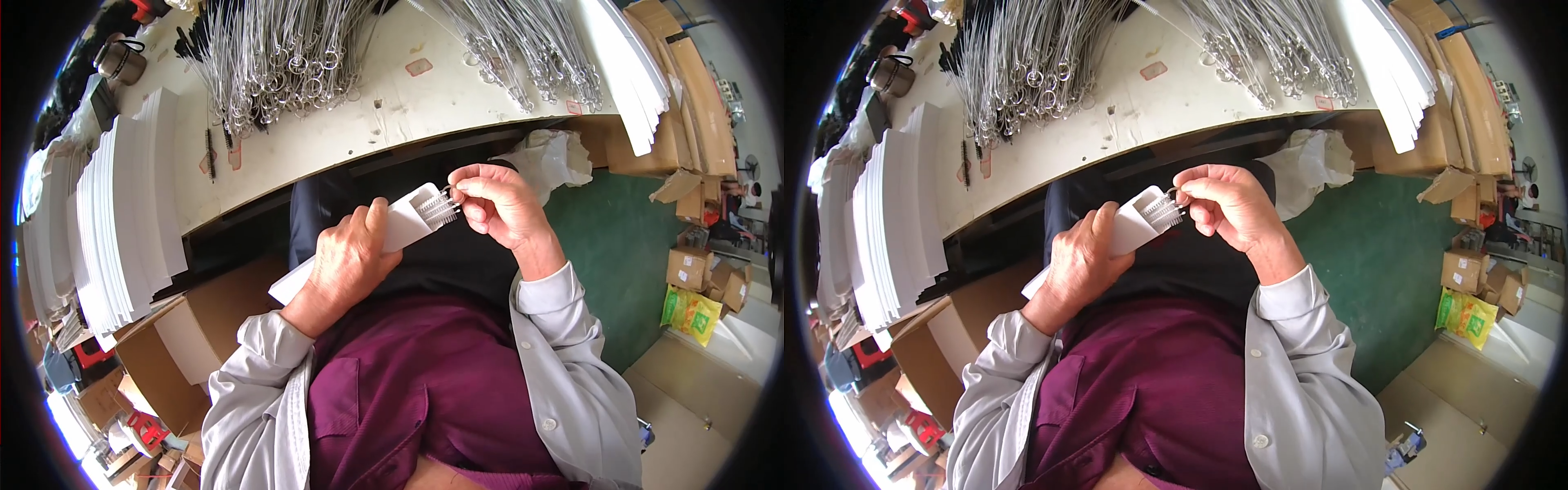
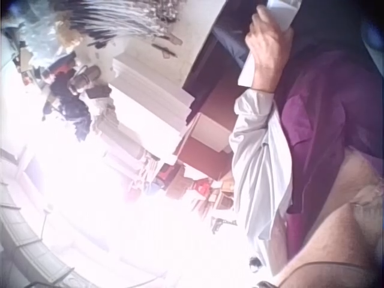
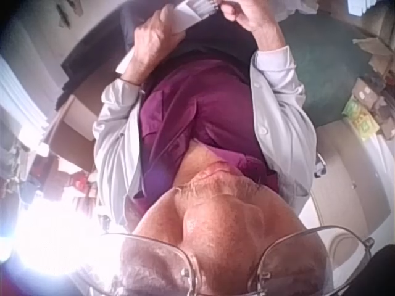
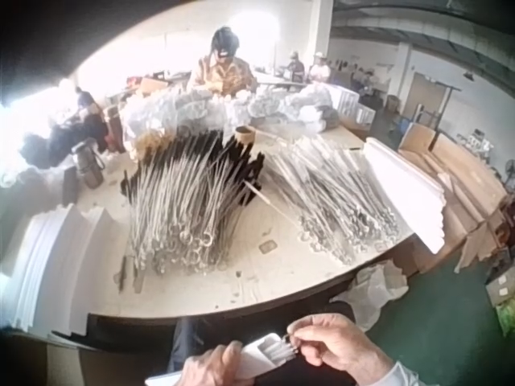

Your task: Gathering several wire-handled brushes and placing them into a white paper sleeve, then placing the sleeves into a cardboard box.

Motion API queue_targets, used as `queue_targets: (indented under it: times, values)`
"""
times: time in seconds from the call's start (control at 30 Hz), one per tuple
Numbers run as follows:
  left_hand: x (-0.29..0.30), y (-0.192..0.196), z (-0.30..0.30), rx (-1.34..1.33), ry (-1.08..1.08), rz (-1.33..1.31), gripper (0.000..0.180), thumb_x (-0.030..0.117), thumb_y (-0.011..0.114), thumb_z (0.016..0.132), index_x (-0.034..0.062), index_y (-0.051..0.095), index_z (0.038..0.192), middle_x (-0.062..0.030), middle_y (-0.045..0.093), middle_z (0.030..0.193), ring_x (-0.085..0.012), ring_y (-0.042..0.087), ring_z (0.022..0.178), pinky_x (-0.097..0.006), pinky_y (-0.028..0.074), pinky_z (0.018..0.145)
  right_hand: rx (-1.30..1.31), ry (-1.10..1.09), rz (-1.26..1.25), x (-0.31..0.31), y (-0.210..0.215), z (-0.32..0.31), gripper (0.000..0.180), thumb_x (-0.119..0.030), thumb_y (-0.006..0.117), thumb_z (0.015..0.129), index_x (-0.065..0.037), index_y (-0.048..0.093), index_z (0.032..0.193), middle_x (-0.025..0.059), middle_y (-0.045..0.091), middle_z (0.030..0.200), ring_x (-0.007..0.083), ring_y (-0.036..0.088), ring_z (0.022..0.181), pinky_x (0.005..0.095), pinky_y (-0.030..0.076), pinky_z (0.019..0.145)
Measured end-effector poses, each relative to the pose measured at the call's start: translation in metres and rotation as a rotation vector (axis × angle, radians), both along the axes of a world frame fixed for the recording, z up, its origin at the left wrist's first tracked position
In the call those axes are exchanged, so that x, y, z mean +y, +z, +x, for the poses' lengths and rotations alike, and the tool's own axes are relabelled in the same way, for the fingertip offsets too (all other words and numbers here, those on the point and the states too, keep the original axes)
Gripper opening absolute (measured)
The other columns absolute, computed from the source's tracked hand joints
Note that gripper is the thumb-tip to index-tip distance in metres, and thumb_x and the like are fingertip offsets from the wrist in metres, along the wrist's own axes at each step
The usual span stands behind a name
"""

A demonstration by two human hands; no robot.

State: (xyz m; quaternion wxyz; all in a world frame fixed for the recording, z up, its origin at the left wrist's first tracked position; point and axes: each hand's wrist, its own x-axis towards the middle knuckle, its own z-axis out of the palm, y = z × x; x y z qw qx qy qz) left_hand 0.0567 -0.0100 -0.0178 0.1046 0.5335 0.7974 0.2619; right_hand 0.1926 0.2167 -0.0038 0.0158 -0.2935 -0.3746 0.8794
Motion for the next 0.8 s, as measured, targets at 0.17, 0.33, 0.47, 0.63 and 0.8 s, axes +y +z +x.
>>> queue_targets:
  times: [0.17,0.33,0.47,0.63,0.8]
  values:
    - [0.003,0.000,0.000,0.068,0.012,-0.011,0.056,0.012,0.079,0.072,0.0006,0.053,0.120,-0.0154,0.064,0.084,-0.0351,0.070,0.072,-0.044,0.058,0.063,-0.045,0.002,0.229,-0.013,-0.002,-0.002,0.015,-0.006,0.062,0.098,0.004,0.070,0.105,0.0102,0.071,0.086,0.0101,0.061,0.055,0.0237,0.048,0.046]
    - [0.005,-0.001,0.001,0.058,0.040,-0.021,0.054,0.012,0.079,0.073,0.0006,0.052,0.119,-0.0159,0.064,0.084,-0.0356,0.070,0.072,-0.044,0.058,0.061,-0.076,0.003,0.535,-0.020,-0.004,0.001,0.015,-0.004,0.058,0.100,0.004,0.069,0.104,0.0095,0.071,0.084,0.0080,0.061,0.058,0.0223,0.049,0.047]
    - [0.004,-0.004,0.001,0.032,0.030,-0.055,0.052,0.012,0.078,0.074,0.0002,0.053,0.118,-0.0163,0.065,0.085,-0.0355,0.070,0.072,-0.044,0.058,0.061,-0.080,0.026,0.675,-0.026,-0.006,0.004,0.017,-0.004,0.057,0.100,0.005,0.070,0.107,0.0092,0.072,0.085,0.0081,0.062,0.060,0.0230,0.051,0.048]
    - [0.007,-0.003,0.000,0.036,0.052,-0.082,0.050,0.013,0.078,0.075,-0.0008,0.054,0.116,-0.0164,0.066,0.085,-0.0349,0.071,0.072,-0.044,0.059,0.061,-0.101,0.079,0.731,-0.031,0.001,0.005,0.020,-0.005,0.064,0.097,0.006,0.071,0.112,0.0095,0.075,0.089,0.0089,0.065,0.063,0.0241,0.054,0.054]
    - [0.006,-0.006,0.001,0.037,0.057,-0.106,0.049,0.013,0.078,0.075,-0.0002,0.054,0.116,-0.0164,0.066,0.085,-0.0349,0.071,0.073,-0.044,0.059,0.062,-0.133,0.110,0.825,-0.037,-0.003,0.004,0.021,-0.006,0.070,0.096,0.005,0.071,0.113,0.0080,0.074,0.090,0.0077,0.064,0.066,0.0233,0.054,0.057]
